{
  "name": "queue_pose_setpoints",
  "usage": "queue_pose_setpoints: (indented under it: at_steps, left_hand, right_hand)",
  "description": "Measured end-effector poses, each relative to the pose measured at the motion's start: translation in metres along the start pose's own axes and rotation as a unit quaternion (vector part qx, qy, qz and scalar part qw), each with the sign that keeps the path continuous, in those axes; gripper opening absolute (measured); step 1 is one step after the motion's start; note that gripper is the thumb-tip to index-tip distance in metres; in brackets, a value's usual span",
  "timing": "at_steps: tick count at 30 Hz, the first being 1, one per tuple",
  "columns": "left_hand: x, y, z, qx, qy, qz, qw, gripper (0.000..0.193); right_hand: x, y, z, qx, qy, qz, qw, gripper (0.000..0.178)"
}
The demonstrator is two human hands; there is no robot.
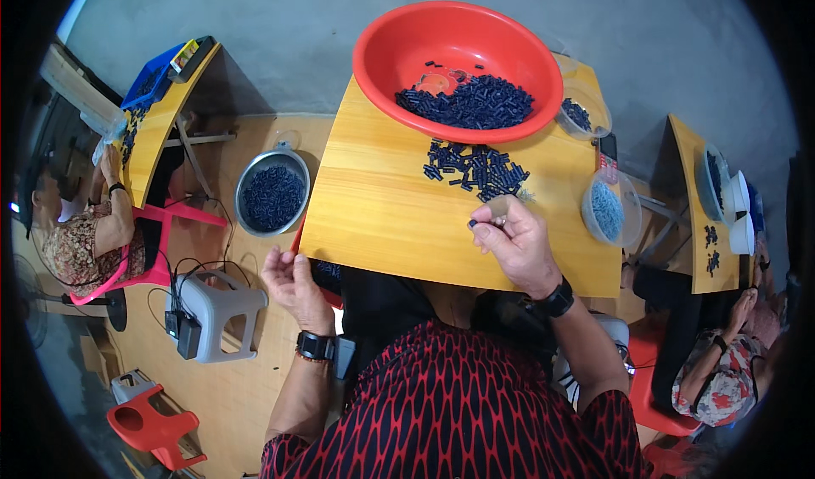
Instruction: The person picks up a black plastic piece and a metal pin by hand, inserts the pin into the piece, and places the assembled unit onto the table, repeating this process multiple times.
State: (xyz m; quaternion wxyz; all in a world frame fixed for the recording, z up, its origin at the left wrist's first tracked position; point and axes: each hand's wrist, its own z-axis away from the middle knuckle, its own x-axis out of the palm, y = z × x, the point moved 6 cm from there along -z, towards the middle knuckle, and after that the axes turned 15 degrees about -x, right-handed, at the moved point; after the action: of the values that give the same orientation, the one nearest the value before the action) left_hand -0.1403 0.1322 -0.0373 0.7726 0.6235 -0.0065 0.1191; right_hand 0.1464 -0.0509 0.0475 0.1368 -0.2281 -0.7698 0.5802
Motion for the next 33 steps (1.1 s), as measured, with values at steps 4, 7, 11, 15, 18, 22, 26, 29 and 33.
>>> queue_pose_setpoints:
  at_steps: [4,7,11,15,18,22,26,29,33]
  left_hand:
    - [0.068,0.019,0.057,0.022,-0.268,-0.046,0.962,0.026]
    - [0.108,0.014,0.107,-0.044,-0.414,-0.113,0.902,0.022]
    - [0.140,0.011,0.149,0.005,-0.523,-0.206,0.827,0.015]
    - [0.146,-0.004,0.160,-0.048,-0.577,-0.212,0.787,0.010]
    - [0.143,-0.022,0.160,-0.151,-0.614,-0.217,0.744,0.010]
    - [0.145,-0.024,0.155,-0.197,-0.594,-0.168,0.762,0.009]
    - [0.152,-0.024,0.132,-0.194,-0.519,-0.098,0.826,0.008]
    - [0.152,-0.028,0.119,-0.194,-0.498,-0.088,0.841,0.013]
    - [0.151,-0.036,0.114,-0.218,-0.478,-0.069,0.848,0.012]
  right_hand:
    - [-0.005,0.000,0.018,-0.022,0.056,-0.099,0.993,0.011]
    - [-0.008,0.002,0.032,0.001,0.079,-0.142,0.987,0.011]
    - [-0.012,0.000,0.051,0.005,0.054,0.012,0.998,0.006]
    - [-0.010,-0.021,0.062,-0.132,-0.040,0.184,0.973,0.009]
    - [-0.014,-0.010,0.074,-0.020,-0.028,0.123,0.992,0.008]
    - [-0.034,0.018,0.075,0.063,0.021,0.052,0.996,0.006]
    - [-0.062,0.017,0.046,-0.020,0.058,0.252,0.966,0.008]
    - [-0.057,0.011,0.032,-0.060,0.047,0.298,0.951,0.009]
    - [-0.064,0.017,0.025,-0.084,0.054,0.387,0.917,0.009]
